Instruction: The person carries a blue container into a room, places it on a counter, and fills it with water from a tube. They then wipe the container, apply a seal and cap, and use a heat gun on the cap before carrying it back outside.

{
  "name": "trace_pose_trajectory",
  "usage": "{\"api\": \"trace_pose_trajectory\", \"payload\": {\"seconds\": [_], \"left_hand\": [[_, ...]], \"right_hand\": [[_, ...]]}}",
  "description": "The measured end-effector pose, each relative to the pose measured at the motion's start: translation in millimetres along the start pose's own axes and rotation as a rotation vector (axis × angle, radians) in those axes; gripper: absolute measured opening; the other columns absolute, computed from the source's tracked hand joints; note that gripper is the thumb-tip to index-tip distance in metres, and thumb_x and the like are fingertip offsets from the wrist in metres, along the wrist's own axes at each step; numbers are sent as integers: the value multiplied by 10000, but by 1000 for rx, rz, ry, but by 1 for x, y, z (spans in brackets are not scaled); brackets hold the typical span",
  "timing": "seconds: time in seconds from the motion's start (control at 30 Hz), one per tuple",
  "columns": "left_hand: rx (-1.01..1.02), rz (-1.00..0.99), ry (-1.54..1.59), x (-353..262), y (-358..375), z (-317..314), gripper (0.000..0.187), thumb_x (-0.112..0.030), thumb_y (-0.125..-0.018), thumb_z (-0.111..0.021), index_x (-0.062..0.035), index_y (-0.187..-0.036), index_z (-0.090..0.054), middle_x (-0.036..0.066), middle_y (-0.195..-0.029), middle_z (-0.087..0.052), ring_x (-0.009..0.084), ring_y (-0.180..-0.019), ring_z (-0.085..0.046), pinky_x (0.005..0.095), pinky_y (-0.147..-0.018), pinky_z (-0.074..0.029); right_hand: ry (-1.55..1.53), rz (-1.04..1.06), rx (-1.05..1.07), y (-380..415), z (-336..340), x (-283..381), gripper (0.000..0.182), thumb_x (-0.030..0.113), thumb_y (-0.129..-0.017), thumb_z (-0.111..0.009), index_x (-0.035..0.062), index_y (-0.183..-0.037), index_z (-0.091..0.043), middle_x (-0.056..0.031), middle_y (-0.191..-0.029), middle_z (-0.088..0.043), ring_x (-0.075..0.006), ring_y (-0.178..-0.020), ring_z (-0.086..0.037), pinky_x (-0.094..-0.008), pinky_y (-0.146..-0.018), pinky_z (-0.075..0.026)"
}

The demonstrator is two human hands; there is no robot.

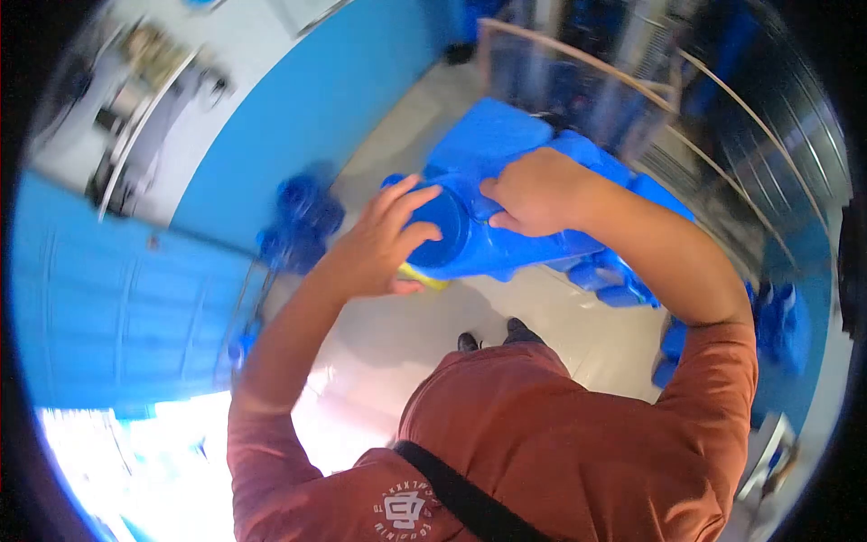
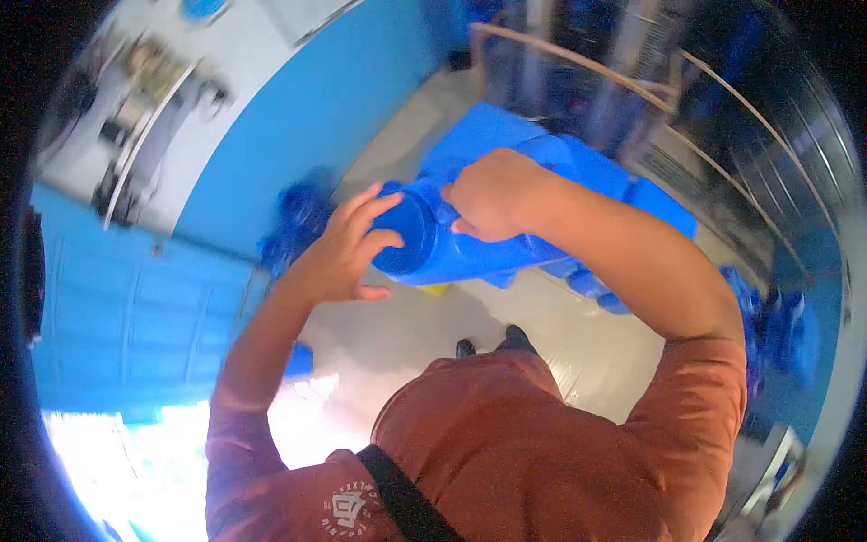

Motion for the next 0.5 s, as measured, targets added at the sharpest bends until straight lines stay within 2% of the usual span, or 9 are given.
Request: {"api": "trace_pose_trajectory", "payload": {"seconds": [0.07, 0.2, 0.27, 0.3, 0.33, 0.4, 0.43, 0.47, 0.5], "left_hand": [[201, -90, -192, -5, 12, -4, 663, -261, -543, -879, -80, -1084, -541, 162, -1343, -466, 405, -1241, -435, 478, -1038, -388], [137, 165, -34, 24, 70, 14, 653, -364, -583, -870, -57, -1047, -528, 179, -1247, -530, 399, -1161, -503, 465, -950, -440], [-63, 948, -130, 53, 126, 42, 645, -466, -674, -822, -35, -1040, -512, 208, -1113, -580, 386, -1022, -575, 447, -830, -477], [-191, 1108, -247, 56, 160, 44, 638, -542, -779, -742, 9, -990, -499, 219, -943, -611, 389, -876, -612, 432, -747, -486], [-202, 1179, -277, 39, 179, 50, 638, -542, -779, -742, 9, -990, -499, 219, -943, -611, 389, -876, -612, 432, -747, -486], [-105, 1566, 6, -1, 232, 38, 604, -543, -832, -697, 20, -930, -502, 190, -821, -612, 337, -750, -628, 401, -679, -495], [-124, 1574, 397, -25, 251, 19, 570, -535, -855, -680, 7, -891, -506, 152, -706, -588, 260, -644, -625, 359, -621, -492], [-65, 1628, 450, -52, 251, 17, 519, -495, -822, -733, -31, -863, -505, 129, -666, -585, 200, -584, -611, 328, -585, -496], [-58, 1672, 347, -69, 245, 30, 545, -472, -784, -771, -19, -942, -512, 163, -790, -607, 237, -712, -635, 353, -670, -510]], "right_hand": [[-2, 168, -11, -28, 3, 29, 362, 379, -880, -603, 43, -1011, -637, -179, -802, -671, -382, -777, -659, -510, -667, -511], [-86, 380, -77, -79, 12, 76, 352, 374, -889, -603, 51, -1025, -627, -169, -787, -668, -379, -764, -657, -512, -656, -506], [-99, 457, -125, -104, 15, 108, 351, 375, -891, -602, 53, -1027, -622, -170, -791, -670, -379, -766, -658, -511, -658, -508], [-126, 457, -166, -114, 16, 124, 349, 377, -893, -602, 55, -1029, -617, -170, -795, -672, -378, -768, -659, -509, -660, -509], [-127, 534, -168, -120, 15, 138, 349, 377, -893, -602, 55, -1029, -617, -170, -795, -672, -378, -768, -659, -509, -660, -509], [-138, 609, -121, -133, 8, 161, 346, 350, -892, -610, 32, -1025, -635, -181, -830, -690, -360, -804, -677, -486, -694, -526], [-145, 672, -118, -137, 8, 175, 346, 350, -892, -610, 32, -1025, -635, -181, -830, -690, -360, -804, -677, -486, -694, -526], [-123, 725, -79, -140, 4, 188, 348, 347, -897, -606, 34, -1046, -627, -178, -826, -690, -362, -800, -677, -484, -688, -527], [-100, 778, -35, -138, -3, 204, 351, 344, -901, -602, 35, -1066, -619, -175, -822, -689, -364, -796, -677, -482, -683, -528]]}}
Point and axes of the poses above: each hand's wrist, its own y-axis away from the middle knuckle, its own z-axis out of the back of the hand, x = y × z, the point moved 7 cm from there along -y, towards the middle knuckle
